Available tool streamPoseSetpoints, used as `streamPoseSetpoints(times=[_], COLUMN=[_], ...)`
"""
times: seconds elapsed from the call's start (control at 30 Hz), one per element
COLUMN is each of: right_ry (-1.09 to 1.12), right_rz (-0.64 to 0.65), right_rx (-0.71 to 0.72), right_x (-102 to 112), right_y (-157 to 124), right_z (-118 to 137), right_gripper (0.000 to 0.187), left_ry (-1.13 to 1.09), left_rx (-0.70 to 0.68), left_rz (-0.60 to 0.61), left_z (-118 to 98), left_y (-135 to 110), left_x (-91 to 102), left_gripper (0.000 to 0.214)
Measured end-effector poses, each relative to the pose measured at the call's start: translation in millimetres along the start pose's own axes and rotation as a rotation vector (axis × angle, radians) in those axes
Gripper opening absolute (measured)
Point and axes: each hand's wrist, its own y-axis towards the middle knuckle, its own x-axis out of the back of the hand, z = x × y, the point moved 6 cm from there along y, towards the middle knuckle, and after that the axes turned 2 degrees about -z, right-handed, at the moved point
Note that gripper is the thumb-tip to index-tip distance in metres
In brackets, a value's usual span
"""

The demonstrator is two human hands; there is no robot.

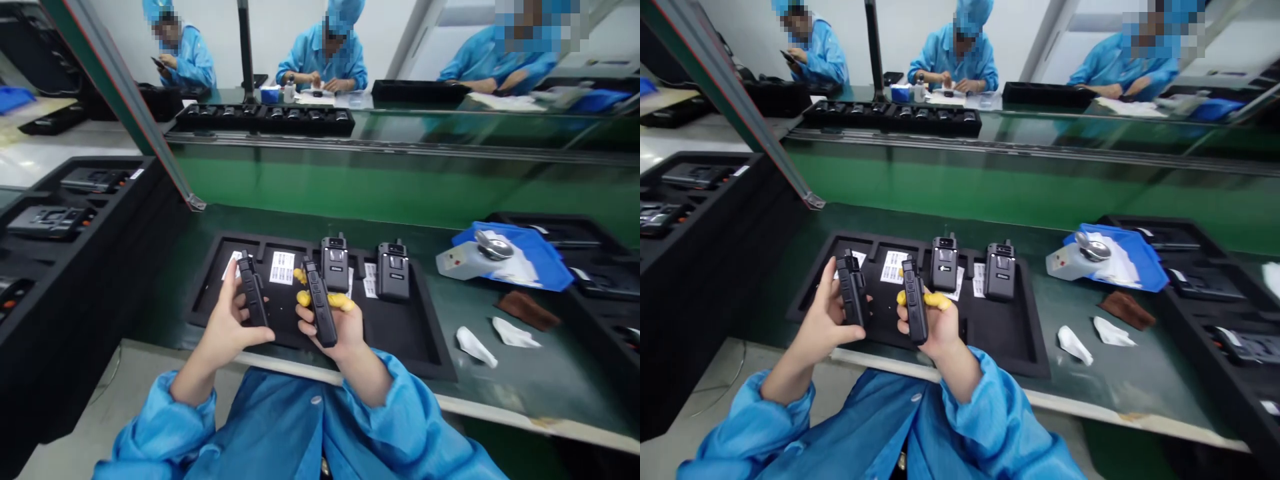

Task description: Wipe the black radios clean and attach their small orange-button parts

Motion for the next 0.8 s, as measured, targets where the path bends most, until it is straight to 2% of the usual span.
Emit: streamPoseSetpoints(times=[0.2,0.47,0.63,0.7,0.8], right_ry=[-0.037,0.016,0.025,0.015,0.0], right_rz=[-0.003,-0.112,-0.124,-0.135,-0.163], right_rx=[0.003,-0.015,-0.009,-0.02,-0.025], right_x=[-0.2,7.5,11.1,11.2,12.1], right_y=[-0.8,0.7,1.5,1.6,2.1], right_z=[-0.4,0.1,-0.2,-0.9,-0.5], right_gripper=[0.026,0.023,0.024,0.022,0.021], left_ry=[-0.002,-0.069,-0.157,-0.216,-0.314], left_rx=[0.065,0.079,0.075,0.087,0.121], left_rz=[-0.031,-0.066,-0.022,0.012,0.071], left_z=[2.6,-0.6,-3.3,-2.7,-0.9], left_y=[-0.9,0.2,1.4,1.1,-0.2], left_x=[0.3,-0.4,-6.0,-9.2,-14.3], left_gripper=[0.135,0.123,0.12,0.11,0.078])
